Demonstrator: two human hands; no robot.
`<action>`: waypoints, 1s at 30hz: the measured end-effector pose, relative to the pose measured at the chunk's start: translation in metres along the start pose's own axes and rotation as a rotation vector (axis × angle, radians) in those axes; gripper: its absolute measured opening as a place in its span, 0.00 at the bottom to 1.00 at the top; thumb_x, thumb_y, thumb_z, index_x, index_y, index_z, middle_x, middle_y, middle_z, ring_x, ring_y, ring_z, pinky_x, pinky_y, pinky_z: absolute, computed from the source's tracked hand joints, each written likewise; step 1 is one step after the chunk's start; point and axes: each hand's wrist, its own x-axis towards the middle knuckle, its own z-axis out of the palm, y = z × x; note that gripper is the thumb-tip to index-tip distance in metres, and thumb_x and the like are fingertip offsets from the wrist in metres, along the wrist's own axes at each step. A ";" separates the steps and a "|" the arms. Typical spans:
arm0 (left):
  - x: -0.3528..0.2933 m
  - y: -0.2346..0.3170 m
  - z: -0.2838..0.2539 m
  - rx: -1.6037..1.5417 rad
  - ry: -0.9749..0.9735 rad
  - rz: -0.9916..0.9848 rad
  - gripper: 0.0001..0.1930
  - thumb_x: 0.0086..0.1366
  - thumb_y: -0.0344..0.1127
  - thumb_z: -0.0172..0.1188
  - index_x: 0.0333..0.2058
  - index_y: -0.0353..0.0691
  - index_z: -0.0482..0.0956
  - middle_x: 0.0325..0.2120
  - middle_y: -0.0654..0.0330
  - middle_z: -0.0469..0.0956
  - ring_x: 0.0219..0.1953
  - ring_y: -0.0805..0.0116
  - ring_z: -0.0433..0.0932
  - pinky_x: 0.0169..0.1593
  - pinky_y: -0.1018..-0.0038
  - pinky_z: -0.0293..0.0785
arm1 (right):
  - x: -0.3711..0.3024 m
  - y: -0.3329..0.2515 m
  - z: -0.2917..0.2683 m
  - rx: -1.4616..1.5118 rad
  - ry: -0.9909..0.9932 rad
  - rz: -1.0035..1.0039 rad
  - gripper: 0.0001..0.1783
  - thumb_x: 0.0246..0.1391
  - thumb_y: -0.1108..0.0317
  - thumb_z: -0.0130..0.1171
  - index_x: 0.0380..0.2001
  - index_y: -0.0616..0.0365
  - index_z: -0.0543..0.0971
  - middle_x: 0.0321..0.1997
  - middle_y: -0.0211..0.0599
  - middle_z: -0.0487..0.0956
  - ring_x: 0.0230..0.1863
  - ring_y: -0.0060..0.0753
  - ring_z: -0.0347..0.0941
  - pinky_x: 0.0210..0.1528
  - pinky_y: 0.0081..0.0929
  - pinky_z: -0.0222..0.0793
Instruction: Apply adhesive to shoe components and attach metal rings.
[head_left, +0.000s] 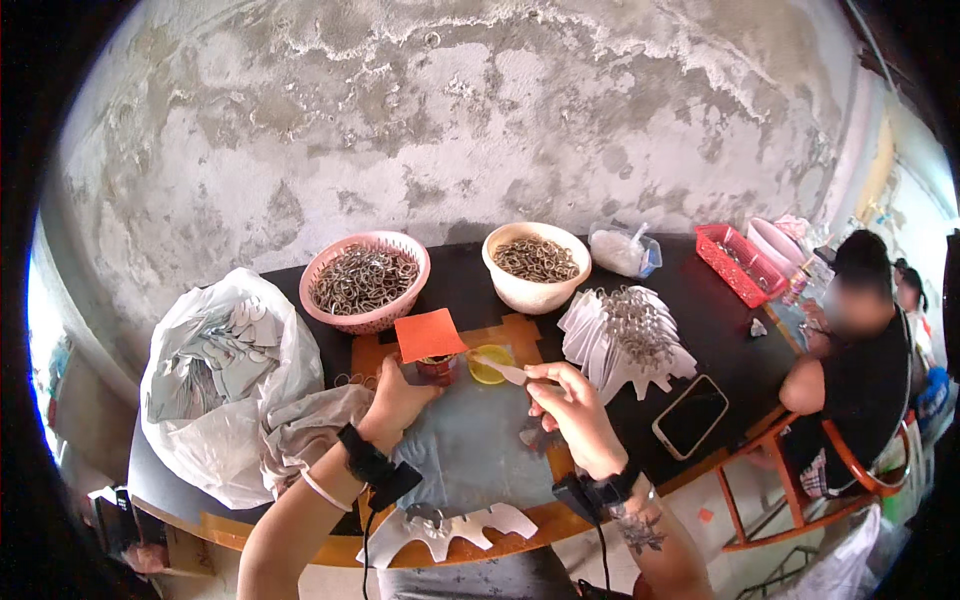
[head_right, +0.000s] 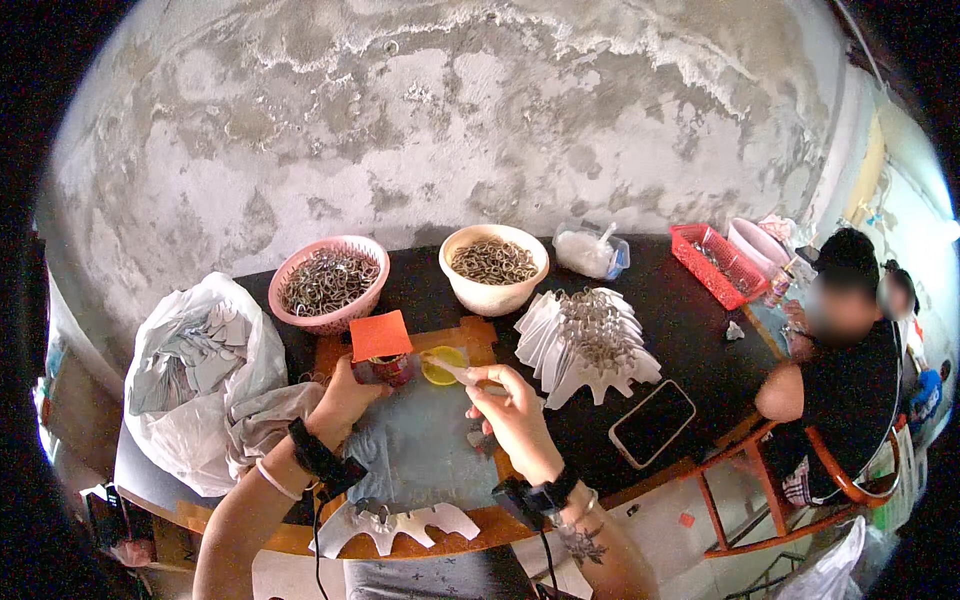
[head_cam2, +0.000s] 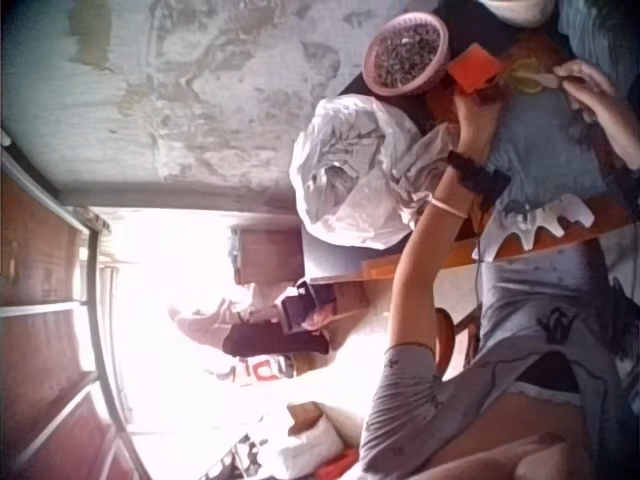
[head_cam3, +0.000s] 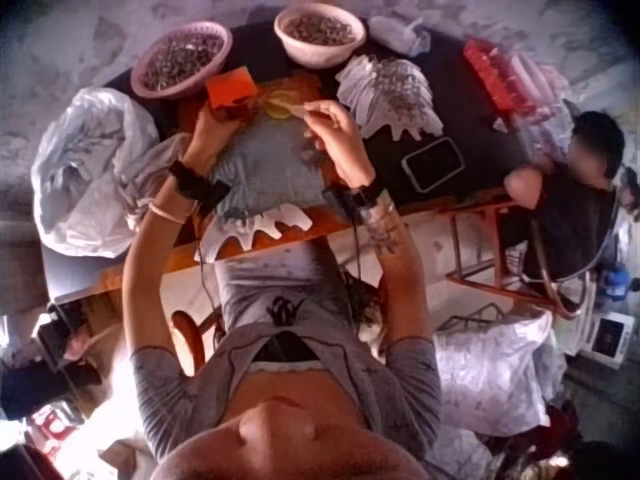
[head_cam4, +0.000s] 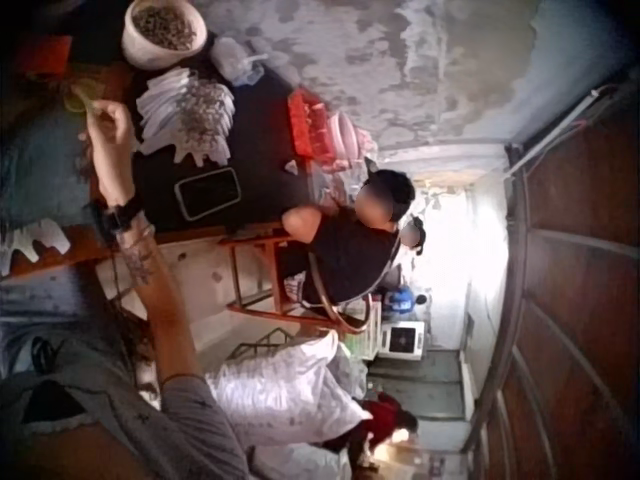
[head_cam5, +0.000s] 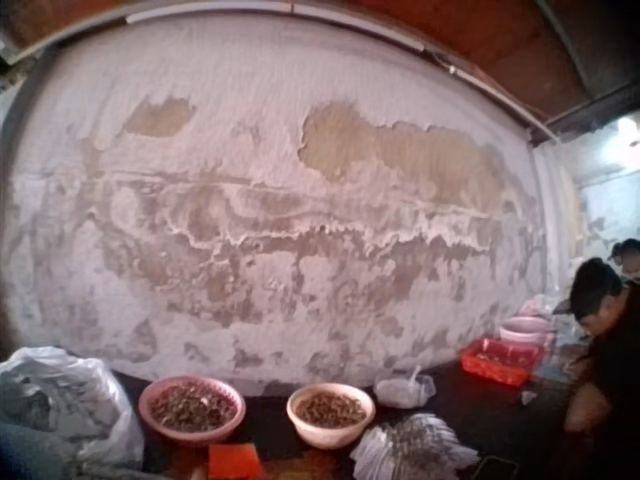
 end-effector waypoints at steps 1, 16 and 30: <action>-0.011 0.012 -0.005 0.158 0.049 -0.154 0.35 0.49 0.24 0.70 0.54 0.30 0.62 0.52 0.50 0.66 0.52 0.65 0.70 0.51 0.72 0.73 | -0.012 -0.012 -0.001 0.066 -0.025 0.026 0.10 0.60 0.69 0.56 0.44 0.58 0.75 0.46 0.30 0.75 0.30 0.16 0.70 0.27 0.13 0.64; -0.150 0.133 -0.099 0.694 -0.141 0.532 0.17 0.53 0.34 0.68 0.42 0.36 0.78 0.38 0.49 0.79 0.42 0.53 0.78 0.46 0.66 0.72 | -0.100 -0.148 -0.016 0.285 -0.141 -0.292 0.07 0.58 0.73 0.54 0.37 0.65 0.73 0.35 0.44 0.76 0.28 0.25 0.70 0.28 0.23 0.65; 0.112 0.062 -0.121 1.080 0.109 0.478 0.08 0.52 0.31 0.53 0.25 0.35 0.80 0.27 0.43 0.78 0.33 0.46 0.78 0.39 0.59 0.73 | -0.204 -0.137 -0.040 0.171 -0.496 -0.612 0.10 0.55 0.73 0.59 0.32 0.71 0.73 0.30 0.49 0.74 0.25 0.32 0.71 0.26 0.25 0.72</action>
